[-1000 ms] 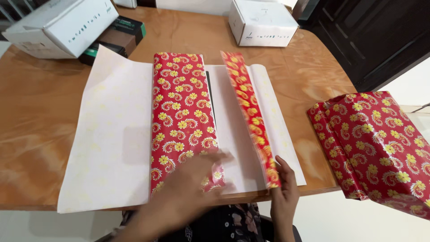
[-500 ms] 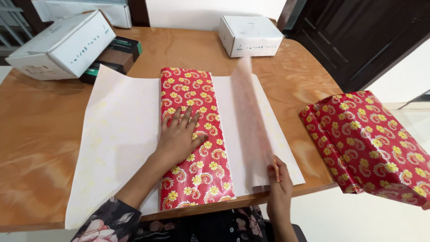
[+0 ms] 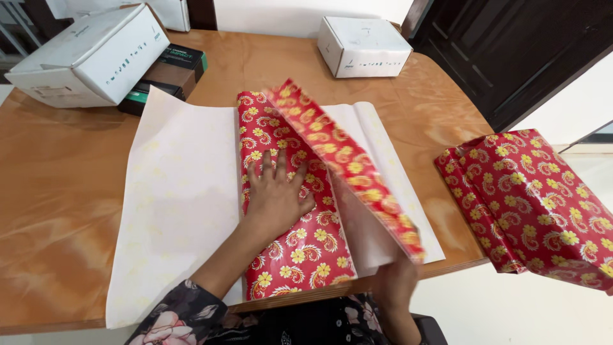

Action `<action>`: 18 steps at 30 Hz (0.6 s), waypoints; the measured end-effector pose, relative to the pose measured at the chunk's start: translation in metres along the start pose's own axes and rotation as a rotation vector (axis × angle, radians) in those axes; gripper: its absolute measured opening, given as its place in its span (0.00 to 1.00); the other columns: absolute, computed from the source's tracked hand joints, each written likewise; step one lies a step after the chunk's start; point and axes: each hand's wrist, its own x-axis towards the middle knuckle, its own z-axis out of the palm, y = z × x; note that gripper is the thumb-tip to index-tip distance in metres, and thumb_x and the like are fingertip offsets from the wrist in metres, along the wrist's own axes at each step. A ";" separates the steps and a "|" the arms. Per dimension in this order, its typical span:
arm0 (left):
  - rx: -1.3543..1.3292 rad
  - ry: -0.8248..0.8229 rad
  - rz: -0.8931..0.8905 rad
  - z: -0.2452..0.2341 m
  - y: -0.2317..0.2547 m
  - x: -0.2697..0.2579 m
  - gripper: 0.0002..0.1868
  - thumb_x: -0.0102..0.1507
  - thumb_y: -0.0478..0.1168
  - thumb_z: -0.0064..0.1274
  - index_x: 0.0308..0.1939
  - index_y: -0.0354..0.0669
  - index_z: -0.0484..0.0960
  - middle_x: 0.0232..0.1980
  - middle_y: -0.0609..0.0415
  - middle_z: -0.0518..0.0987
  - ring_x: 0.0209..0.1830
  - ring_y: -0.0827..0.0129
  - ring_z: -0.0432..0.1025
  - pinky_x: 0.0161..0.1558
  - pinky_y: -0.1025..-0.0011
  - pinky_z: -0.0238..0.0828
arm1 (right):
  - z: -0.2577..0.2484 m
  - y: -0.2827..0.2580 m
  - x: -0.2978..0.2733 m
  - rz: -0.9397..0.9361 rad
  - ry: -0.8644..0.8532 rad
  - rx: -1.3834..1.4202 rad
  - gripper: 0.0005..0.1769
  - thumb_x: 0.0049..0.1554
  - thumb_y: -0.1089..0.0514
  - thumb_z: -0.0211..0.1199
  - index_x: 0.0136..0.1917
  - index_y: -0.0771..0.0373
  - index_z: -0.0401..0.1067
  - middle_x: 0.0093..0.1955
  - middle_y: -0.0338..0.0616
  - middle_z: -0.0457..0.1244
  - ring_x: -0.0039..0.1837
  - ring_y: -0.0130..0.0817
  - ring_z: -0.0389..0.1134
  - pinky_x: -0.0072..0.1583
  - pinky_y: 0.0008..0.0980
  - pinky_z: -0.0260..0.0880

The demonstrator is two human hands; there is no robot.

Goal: The person wraps two rectangular boxes with red floral wrapping paper on a wooden table. They fold the paper around each box, tuck the ends, and smooth the surface. The first box is completed and set aside; the second is wrapped similarly but not fully finished in the clip.

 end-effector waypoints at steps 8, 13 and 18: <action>-0.065 0.157 0.061 0.006 -0.002 -0.006 0.37 0.64 0.62 0.44 0.72 0.48 0.67 0.76 0.30 0.55 0.77 0.36 0.46 0.69 0.32 0.37 | -0.029 -0.012 0.007 -0.448 0.116 -0.152 0.21 0.69 0.56 0.53 0.71 0.65 0.57 0.70 0.47 0.56 0.74 0.37 0.58 0.76 0.41 0.57; -0.087 0.165 0.073 0.010 -0.005 -0.002 0.34 0.64 0.59 0.48 0.69 0.45 0.70 0.73 0.32 0.60 0.74 0.38 0.50 0.67 0.34 0.40 | -0.026 -0.014 -0.010 -0.741 -0.070 -0.686 0.20 0.69 0.57 0.52 0.71 0.66 0.60 0.72 0.51 0.58 0.72 0.40 0.60 0.73 0.39 0.61; -0.429 0.469 -0.127 0.012 -0.047 0.004 0.29 0.63 0.51 0.59 0.64 0.40 0.75 0.67 0.44 0.76 0.70 0.54 0.66 0.70 0.52 0.57 | 0.005 -0.004 0.061 0.150 -0.473 -0.507 0.23 0.64 0.50 0.49 0.67 0.64 0.64 0.64 0.50 0.66 0.64 0.36 0.68 0.62 0.38 0.68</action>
